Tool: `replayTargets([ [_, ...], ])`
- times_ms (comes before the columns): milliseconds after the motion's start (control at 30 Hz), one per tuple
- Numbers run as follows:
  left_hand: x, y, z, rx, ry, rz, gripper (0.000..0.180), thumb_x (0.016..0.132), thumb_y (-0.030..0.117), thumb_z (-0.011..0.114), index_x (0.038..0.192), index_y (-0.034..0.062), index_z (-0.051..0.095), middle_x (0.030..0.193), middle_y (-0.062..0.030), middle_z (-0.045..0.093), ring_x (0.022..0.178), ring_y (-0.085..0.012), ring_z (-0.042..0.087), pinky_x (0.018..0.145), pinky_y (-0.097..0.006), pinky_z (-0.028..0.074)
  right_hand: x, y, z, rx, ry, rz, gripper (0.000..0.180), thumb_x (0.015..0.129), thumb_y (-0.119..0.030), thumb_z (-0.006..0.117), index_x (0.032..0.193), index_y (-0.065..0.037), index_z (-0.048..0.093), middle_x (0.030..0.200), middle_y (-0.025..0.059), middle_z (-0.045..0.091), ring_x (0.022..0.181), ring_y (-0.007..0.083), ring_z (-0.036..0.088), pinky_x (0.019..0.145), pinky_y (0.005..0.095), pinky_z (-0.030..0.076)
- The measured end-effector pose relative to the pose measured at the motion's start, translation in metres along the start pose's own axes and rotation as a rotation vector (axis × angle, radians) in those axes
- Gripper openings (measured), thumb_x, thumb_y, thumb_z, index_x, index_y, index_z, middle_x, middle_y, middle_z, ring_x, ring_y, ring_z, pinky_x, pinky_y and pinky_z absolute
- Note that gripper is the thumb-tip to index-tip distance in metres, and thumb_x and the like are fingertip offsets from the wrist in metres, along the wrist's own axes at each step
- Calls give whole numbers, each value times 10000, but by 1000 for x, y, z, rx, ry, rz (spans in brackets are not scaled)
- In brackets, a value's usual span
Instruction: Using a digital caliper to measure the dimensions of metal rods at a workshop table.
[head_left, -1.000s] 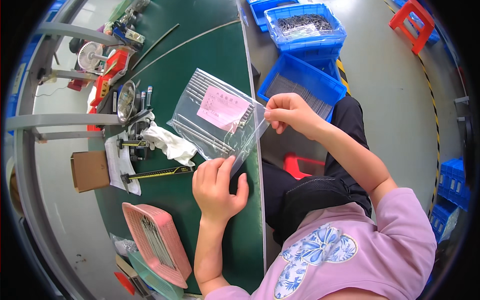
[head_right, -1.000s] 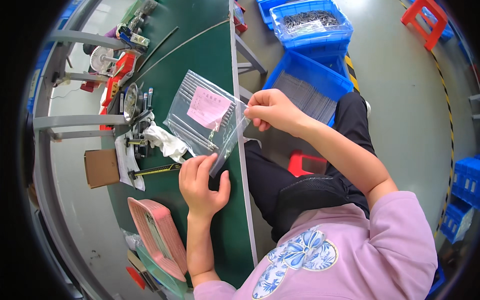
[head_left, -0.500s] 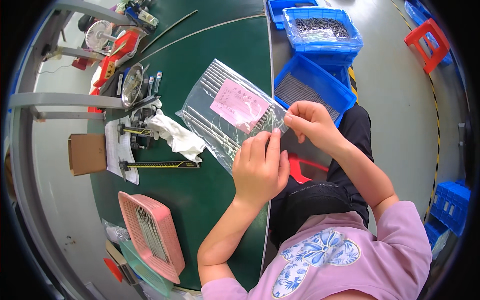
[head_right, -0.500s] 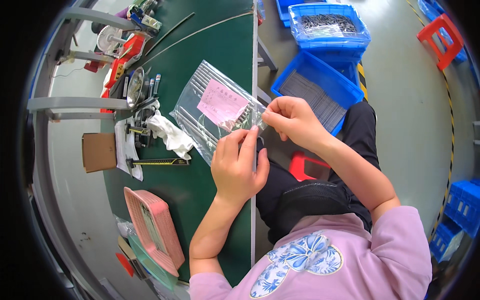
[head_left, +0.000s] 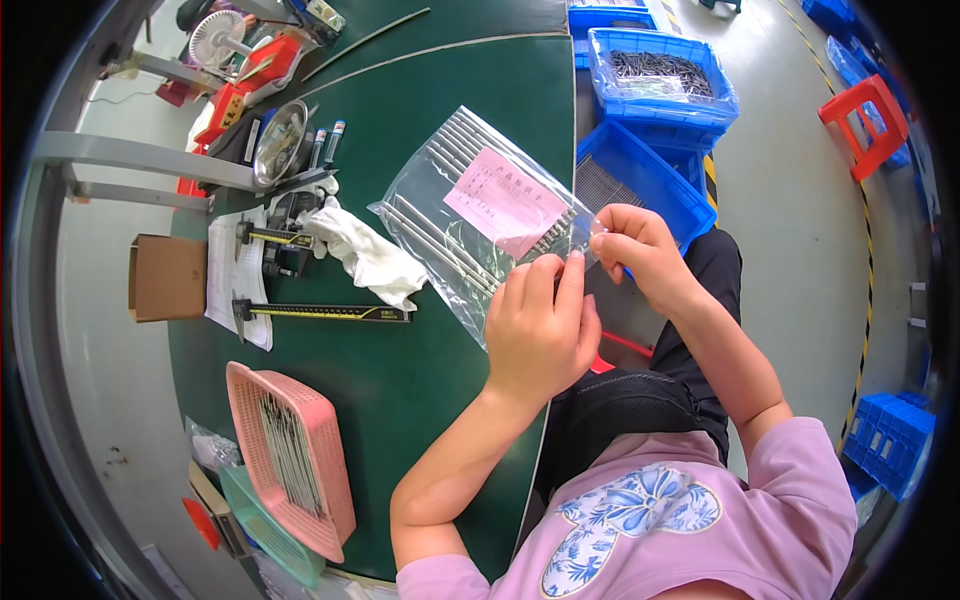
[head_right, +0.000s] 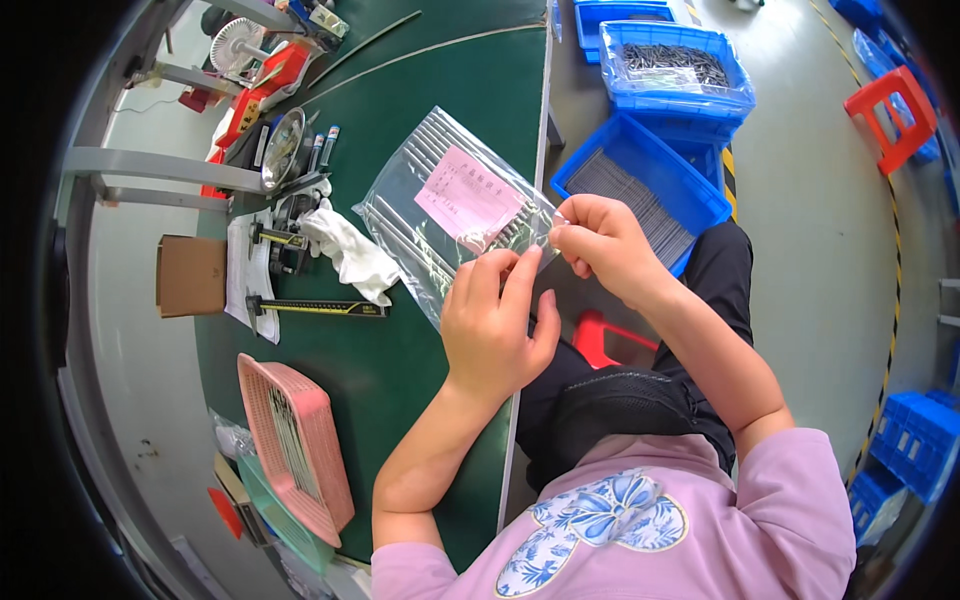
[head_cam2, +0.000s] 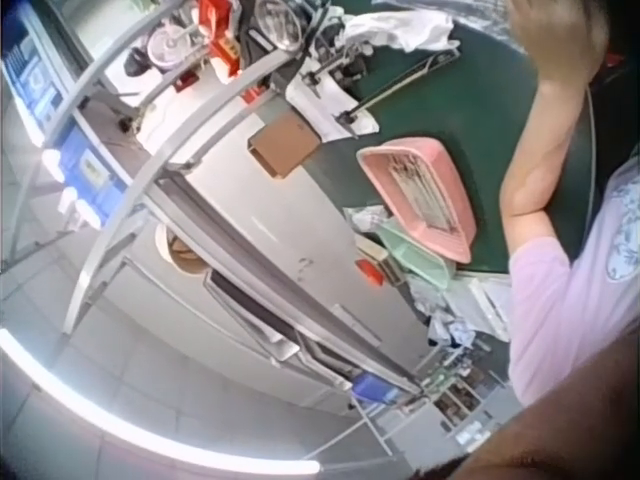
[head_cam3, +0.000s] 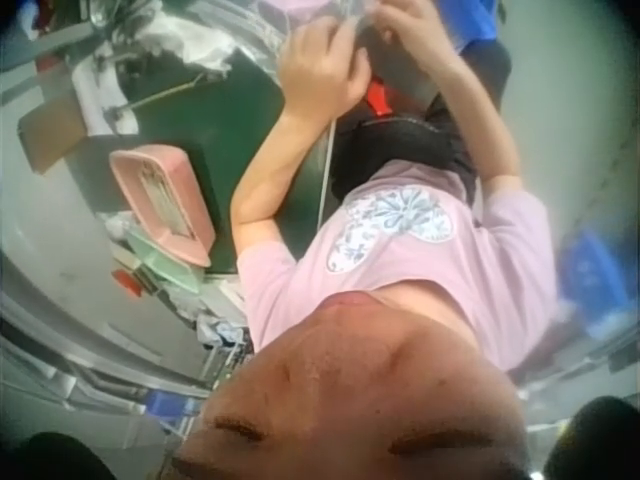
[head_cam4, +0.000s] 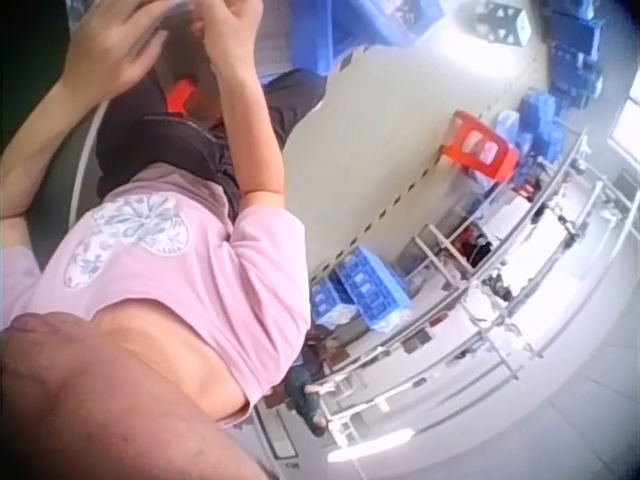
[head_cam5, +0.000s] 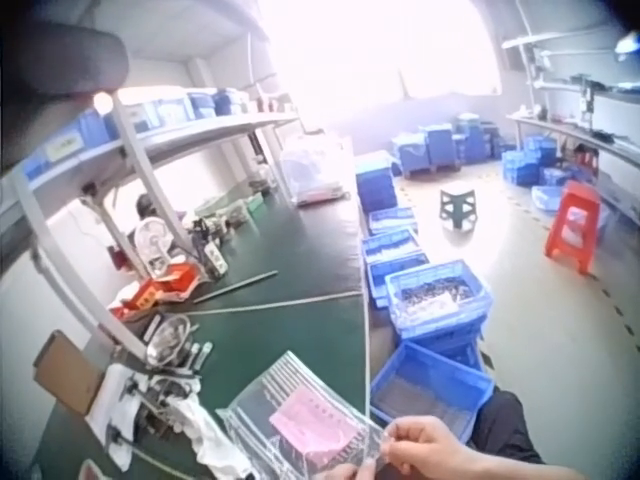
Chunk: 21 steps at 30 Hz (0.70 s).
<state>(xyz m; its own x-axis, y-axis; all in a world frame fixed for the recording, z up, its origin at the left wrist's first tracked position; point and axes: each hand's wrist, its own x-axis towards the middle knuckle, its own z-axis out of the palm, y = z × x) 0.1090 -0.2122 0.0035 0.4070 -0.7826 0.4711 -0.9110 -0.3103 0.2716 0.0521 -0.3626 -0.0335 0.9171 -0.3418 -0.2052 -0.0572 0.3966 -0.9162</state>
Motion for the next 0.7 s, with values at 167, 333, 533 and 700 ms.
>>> replayTargets([
  [167, 0, -1, 1, 20, 9, 1, 348, 672, 90, 663, 1008, 4, 624, 897, -92, 535, 776, -253, 533, 651, -345, 452, -2, -1, -8, 2, -21, 50, 113, 827, -129, 607, 781, -39, 556, 616, 1, 532, 523, 36, 482, 469, 179, 380],
  [333, 0, 0, 3, 82, 19, 0, 332, 668, 88, 668, 990, 14, 629, 885, -79, 533, 781, -243, 535, 645, -345, 452, -2, 2, -5, -17, 92, -23, 99, 811, -99, 597, 753, -30, 559, 614, -4, 529, 523, 34, 480, 468, 176, 379],
  [533, 1, 1, 6, 83, 29, -4, 313, 667, 85, 669, 971, 24, 628, 883, -73, 534, 778, -238, 536, 644, -343, 453, 5, 7, -5, 74, 120, -37, 45, 746, -68, 581, 707, -47, 575, 592, -17, 523, 506, 33, 461, 447, 169, 348],
  [700, 5, 3, 7, 107, 26, -25, 243, 680, 103, 669, 911, 47, 618, 858, -54, 533, 758, -225, 543, 621, -337, 448, 2, 3, -3, 86, 113, -4, 66, 746, -69, 566, 686, -43, 566, 572, -14, 503, 487, 36, 445, 428, 172, 330],
])
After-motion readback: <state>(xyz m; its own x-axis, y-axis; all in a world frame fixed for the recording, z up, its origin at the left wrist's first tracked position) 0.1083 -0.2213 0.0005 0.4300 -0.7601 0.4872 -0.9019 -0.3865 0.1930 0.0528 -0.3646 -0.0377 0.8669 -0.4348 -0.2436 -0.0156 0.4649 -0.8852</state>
